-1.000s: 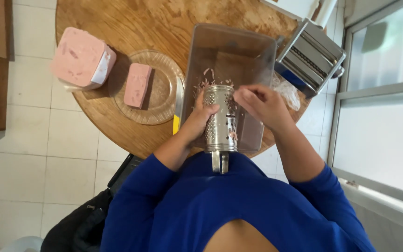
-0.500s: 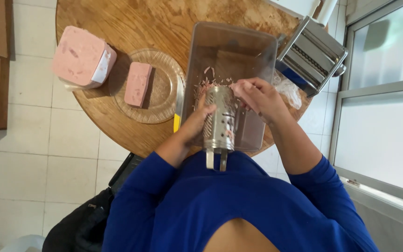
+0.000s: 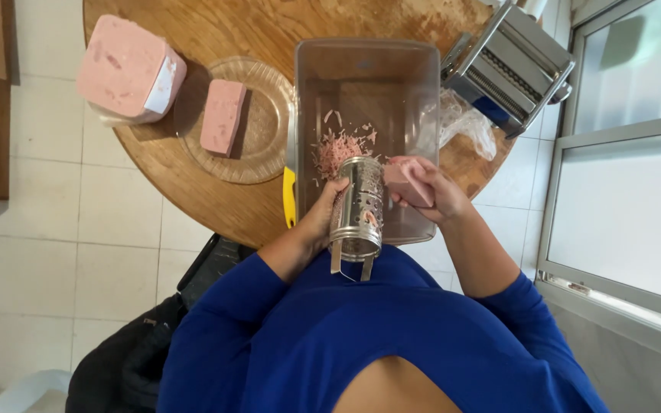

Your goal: Grating a block of ham into a plastic container using a manual metal grater.

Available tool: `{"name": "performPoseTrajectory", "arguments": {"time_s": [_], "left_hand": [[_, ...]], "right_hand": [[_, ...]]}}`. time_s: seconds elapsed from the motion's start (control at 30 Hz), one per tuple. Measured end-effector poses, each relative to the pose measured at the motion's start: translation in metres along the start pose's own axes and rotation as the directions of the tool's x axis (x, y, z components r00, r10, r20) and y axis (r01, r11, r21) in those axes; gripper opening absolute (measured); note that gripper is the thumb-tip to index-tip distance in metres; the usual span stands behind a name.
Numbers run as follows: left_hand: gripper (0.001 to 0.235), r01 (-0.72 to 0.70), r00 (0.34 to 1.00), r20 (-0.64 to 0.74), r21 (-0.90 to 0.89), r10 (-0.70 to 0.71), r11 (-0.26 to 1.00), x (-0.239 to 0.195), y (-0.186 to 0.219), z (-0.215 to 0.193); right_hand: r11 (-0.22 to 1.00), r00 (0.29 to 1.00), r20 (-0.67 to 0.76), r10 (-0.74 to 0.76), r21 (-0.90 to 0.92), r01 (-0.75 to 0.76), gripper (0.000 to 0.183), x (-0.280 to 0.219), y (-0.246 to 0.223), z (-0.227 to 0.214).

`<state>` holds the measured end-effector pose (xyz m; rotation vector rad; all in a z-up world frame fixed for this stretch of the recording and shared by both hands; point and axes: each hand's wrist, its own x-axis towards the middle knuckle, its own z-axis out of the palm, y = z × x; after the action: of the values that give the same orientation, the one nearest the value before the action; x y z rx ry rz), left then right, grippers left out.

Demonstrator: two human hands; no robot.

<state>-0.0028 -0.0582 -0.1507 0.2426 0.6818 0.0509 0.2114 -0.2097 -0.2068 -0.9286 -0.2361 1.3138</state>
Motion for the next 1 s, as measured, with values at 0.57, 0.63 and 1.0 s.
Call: {"name": "performPoseTrajectory", "arguments": {"time_s": [0.57,0.63,1.0], "left_hand": [[0.102,-0.176,0.977,-0.001,0.565,0.214,0.806,-0.069,0.052,0.085],[0.098,-0.168,0.98,0.005,0.554,0.198,0.816,-0.071,0.05,0.09],[0.068,-0.137,0.991,0.033,0.199,0.133,0.97,-0.016,0.078,0.033]], "right_hand": [[0.349,0.911,-0.305,-0.276,-0.915,-0.201,0.034,-0.019,-0.042,0.135],[0.299,0.901,-0.317,-0.298,-0.927,-0.227,0.038,-0.003,-0.047,0.132],[0.756,0.928,-0.166,-0.335,-0.634,0.16,0.028,-0.009,-0.073,0.133]]}}
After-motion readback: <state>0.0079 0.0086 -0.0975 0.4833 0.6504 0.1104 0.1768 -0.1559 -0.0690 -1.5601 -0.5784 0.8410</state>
